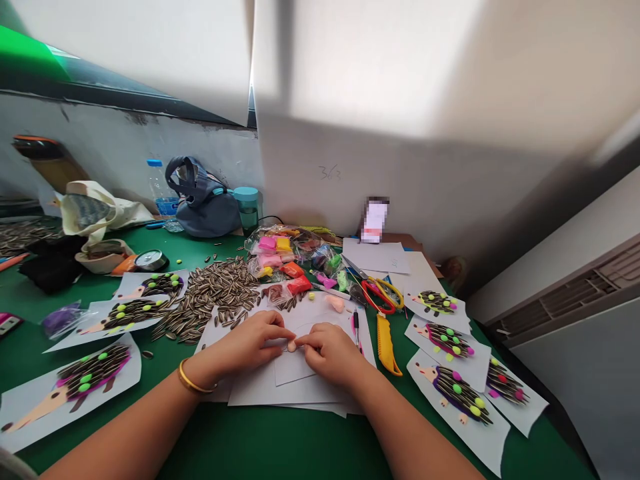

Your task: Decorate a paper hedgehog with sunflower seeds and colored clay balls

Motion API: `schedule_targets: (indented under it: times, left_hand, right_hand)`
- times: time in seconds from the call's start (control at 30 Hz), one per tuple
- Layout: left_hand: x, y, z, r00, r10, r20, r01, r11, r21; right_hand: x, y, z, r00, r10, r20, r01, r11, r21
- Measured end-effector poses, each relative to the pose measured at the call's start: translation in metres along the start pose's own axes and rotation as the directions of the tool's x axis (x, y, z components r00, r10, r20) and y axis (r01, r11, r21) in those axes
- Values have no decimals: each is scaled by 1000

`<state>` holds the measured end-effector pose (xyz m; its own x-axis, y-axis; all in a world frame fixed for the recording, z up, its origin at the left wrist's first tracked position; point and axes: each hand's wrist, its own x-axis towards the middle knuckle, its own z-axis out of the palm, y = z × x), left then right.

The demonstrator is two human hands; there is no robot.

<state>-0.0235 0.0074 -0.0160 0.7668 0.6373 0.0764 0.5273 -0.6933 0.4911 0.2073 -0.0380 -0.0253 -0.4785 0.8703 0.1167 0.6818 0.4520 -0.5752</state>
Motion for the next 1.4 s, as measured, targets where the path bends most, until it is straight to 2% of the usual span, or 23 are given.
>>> schedule_targets:
  times: [0.33,0.6,0.8,1.0,1.4]
  left_hand:
    - [0,0,0,1000,-12,-2,12,1000,-3]
    - [0,-1,1,1000,-7,-2,7,1000,-5]
    - [0,1,-1,1000,-12,4,12,1000,-6]
    - [0,-1,1,1000,-13,2,13,1000,-8]
    - [0,-1,0,1000,-17,-5,17,1000,-5]
  right_hand:
    - [0,-1,3,999,-12,41,15,998,-67]
    - [0,1,2,1000,-8,30,9,1000,-26]
    - [1,-2,2,998,-11,55,16,996,-84]
    - [0,-4,0,1000,1,12,-1,999,-32]
    - [1,-5,2,1000,5,21,-3,996,-92]
